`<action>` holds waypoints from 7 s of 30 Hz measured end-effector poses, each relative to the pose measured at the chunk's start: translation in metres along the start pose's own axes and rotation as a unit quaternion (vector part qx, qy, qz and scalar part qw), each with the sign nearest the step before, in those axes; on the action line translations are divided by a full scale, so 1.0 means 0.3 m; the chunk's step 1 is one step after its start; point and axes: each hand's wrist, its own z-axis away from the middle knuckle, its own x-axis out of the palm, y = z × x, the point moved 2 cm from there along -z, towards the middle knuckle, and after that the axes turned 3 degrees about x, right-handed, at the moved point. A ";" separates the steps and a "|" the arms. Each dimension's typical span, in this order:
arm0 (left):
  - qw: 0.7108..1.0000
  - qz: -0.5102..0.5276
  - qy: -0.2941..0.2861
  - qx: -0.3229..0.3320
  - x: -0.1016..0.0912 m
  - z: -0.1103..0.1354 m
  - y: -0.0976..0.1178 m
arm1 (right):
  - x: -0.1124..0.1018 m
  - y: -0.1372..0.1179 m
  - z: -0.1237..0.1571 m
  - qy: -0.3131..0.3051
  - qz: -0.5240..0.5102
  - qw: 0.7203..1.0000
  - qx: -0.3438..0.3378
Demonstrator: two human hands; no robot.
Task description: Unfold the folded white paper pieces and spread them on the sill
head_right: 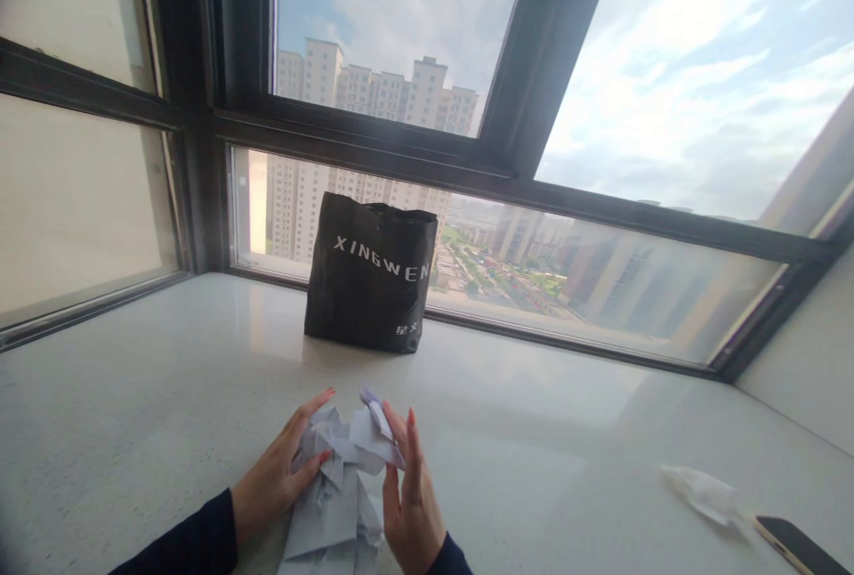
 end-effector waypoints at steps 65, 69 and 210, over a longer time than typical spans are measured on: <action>0.955 0.185 0.182 -0.142 -0.050 -0.031 0.022 | -0.002 -0.013 -0.020 -0.080 -0.021 0.993 0.085; 0.968 0.151 0.135 -0.150 -0.033 -0.023 -0.001 | 0.022 -0.074 -0.006 -0.253 0.063 0.966 -0.004; 0.956 0.249 0.031 -0.153 0.015 -0.022 -0.033 | 0.031 0.032 -0.012 -0.059 -0.055 0.985 0.151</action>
